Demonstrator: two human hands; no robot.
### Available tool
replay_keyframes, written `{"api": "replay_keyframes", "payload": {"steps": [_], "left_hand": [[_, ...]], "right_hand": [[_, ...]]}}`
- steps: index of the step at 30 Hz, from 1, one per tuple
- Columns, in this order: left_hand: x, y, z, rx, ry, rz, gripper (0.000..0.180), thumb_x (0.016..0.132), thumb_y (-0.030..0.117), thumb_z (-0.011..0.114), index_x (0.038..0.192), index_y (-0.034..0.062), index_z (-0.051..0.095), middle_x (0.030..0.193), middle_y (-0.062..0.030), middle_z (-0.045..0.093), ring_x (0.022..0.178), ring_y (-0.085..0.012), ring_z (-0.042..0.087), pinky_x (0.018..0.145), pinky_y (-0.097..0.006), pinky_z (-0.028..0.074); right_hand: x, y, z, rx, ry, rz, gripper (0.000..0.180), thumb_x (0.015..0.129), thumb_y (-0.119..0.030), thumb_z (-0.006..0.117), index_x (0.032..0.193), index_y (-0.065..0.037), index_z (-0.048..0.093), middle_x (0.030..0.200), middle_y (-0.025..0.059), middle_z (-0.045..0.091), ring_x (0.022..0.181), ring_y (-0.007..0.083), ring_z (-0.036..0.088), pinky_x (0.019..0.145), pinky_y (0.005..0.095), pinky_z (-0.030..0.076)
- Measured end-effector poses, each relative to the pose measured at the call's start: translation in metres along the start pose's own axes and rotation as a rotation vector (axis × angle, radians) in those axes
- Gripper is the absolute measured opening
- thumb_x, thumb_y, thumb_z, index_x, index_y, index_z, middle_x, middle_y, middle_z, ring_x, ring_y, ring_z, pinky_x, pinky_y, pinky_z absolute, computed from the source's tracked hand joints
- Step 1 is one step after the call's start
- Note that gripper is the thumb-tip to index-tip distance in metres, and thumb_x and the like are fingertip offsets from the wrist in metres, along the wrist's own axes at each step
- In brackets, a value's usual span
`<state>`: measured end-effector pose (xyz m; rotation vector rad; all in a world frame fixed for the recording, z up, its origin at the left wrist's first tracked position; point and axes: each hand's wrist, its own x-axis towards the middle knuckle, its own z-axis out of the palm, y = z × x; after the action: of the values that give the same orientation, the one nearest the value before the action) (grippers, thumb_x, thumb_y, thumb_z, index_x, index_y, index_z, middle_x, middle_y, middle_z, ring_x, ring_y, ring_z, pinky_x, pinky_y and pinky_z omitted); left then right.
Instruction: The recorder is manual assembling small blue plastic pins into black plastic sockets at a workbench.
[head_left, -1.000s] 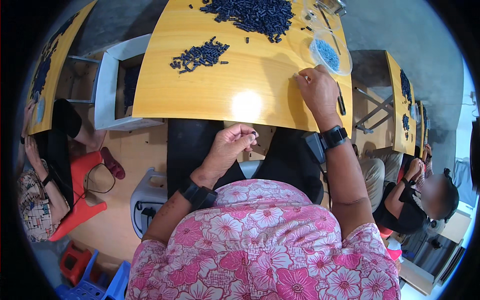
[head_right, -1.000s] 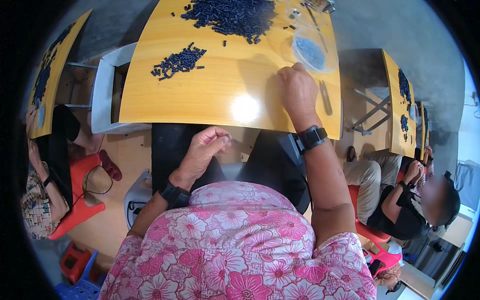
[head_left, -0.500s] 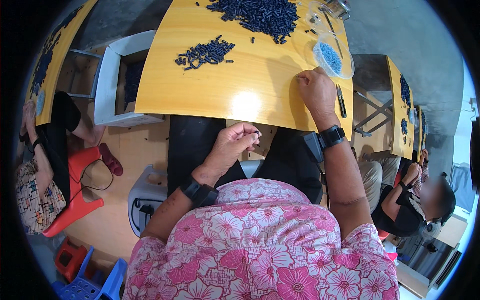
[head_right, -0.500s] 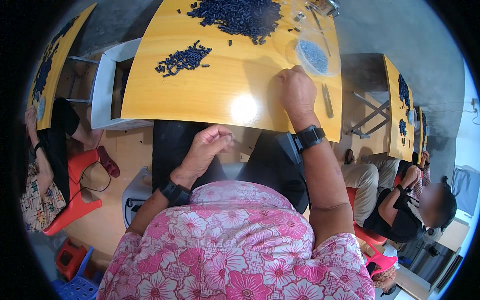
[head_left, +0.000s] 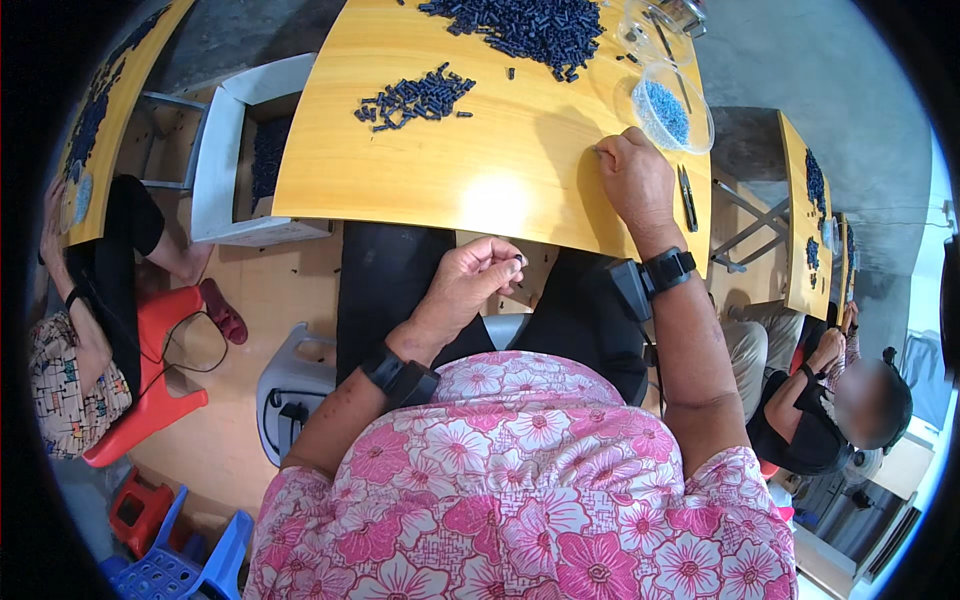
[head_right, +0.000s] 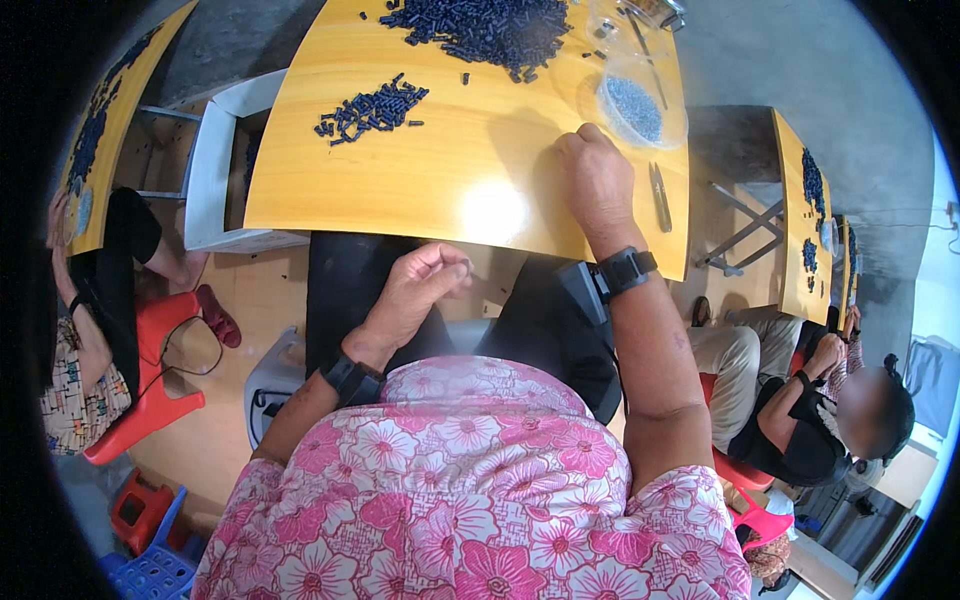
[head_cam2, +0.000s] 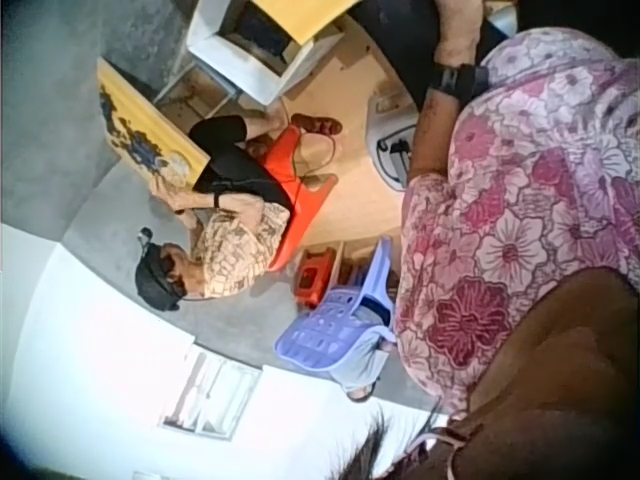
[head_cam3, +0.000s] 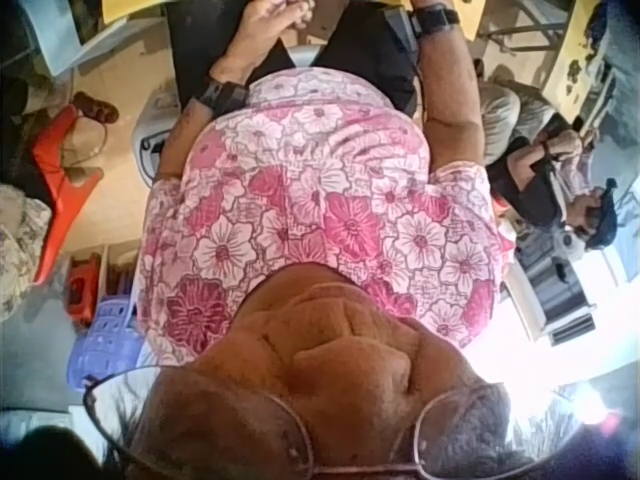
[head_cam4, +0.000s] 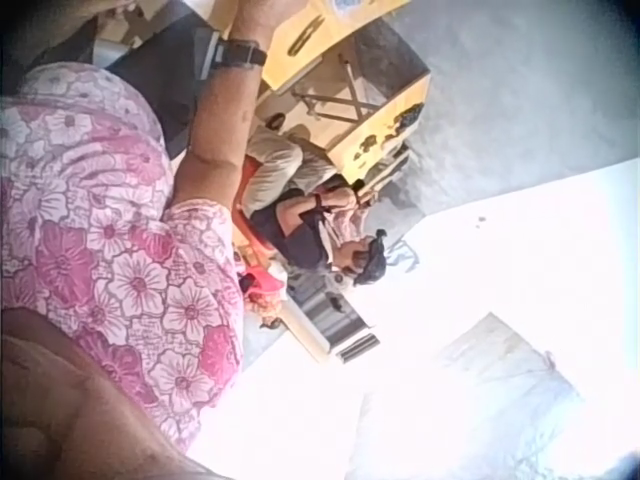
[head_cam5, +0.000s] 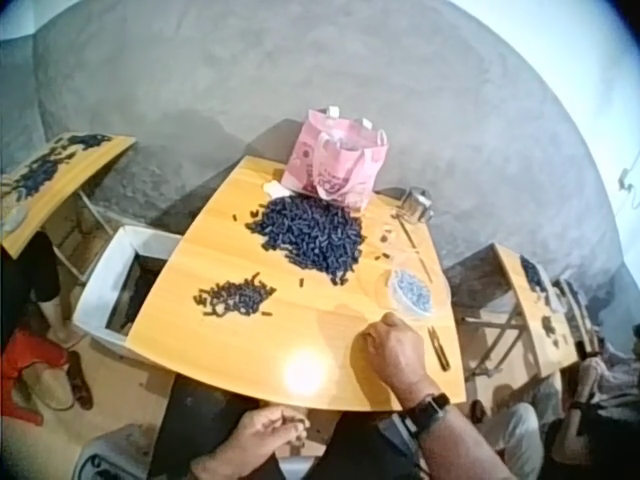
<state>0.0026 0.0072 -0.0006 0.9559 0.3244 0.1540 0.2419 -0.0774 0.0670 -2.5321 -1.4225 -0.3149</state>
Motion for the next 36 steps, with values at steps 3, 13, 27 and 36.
{"api": "replay_keyframes", "payload": {"steps": [3, 13, 27, 36], "left_hand": [[0.002, 0.000, 0.001, -0.004, 0.005, 0.010, 0.014, 0.092, 0.015, 0.057, 0.099, 0.0036, 0.060, 0.091, 0.0000, 0.060, 0.083, -0.0072, 0.056, 0.075, -0.024, 0.047], [0.000, -0.004, 0.001, 0.027, 0.027, 0.008, 0.013, 0.091, 0.014, 0.057, 0.098, 0.0035, 0.062, 0.089, 0.0002, 0.060, 0.083, -0.0072, 0.056, 0.074, -0.024, 0.047], [0.003, 0.001, 0.003, 0.031, 0.060, 0.015, 0.013, 0.091, 0.012, 0.058, 0.097, 0.0007, 0.062, 0.086, -0.0015, 0.061, 0.078, -0.0073, 0.057, 0.071, -0.022, 0.048], [0.002, -0.004, 0.001, 0.022, -0.002, 0.050, 0.015, 0.089, 0.010, 0.062, 0.099, -0.0005, 0.062, 0.085, -0.0017, 0.063, 0.074, -0.0059, 0.057, 0.067, -0.020, 0.048]], "right_hand": [[0.000, 0.002, 0.002, -0.014, 0.008, -0.059, 0.012, 0.080, -0.019, 0.058, 0.073, -0.009, 0.059, 0.077, 0.0091, 0.055, 0.072, 0.0293, 0.060, 0.061, 0.0399, 0.049], [-0.003, -0.008, 0.001, -0.007, -0.051, -0.140, 0.006, 0.080, -0.010, 0.057, 0.084, -0.008, 0.061, 0.083, 0.0095, 0.059, 0.075, 0.0310, 0.060, 0.065, 0.0405, 0.050], [-0.050, -0.058, -0.025, 0.438, -0.083, -0.255, 0.011, 0.078, 0.002, 0.059, 0.086, -0.004, 0.057, 0.081, 0.0121, 0.057, 0.074, 0.0306, 0.059, 0.063, 0.0362, 0.048], [-0.071, -0.070, -0.020, 0.394, -0.190, -0.340, 0.019, 0.072, -0.008, 0.062, 0.090, -0.009, 0.056, 0.085, 0.0100, 0.053, 0.075, 0.0307, 0.058, 0.061, 0.0393, 0.051]]}}
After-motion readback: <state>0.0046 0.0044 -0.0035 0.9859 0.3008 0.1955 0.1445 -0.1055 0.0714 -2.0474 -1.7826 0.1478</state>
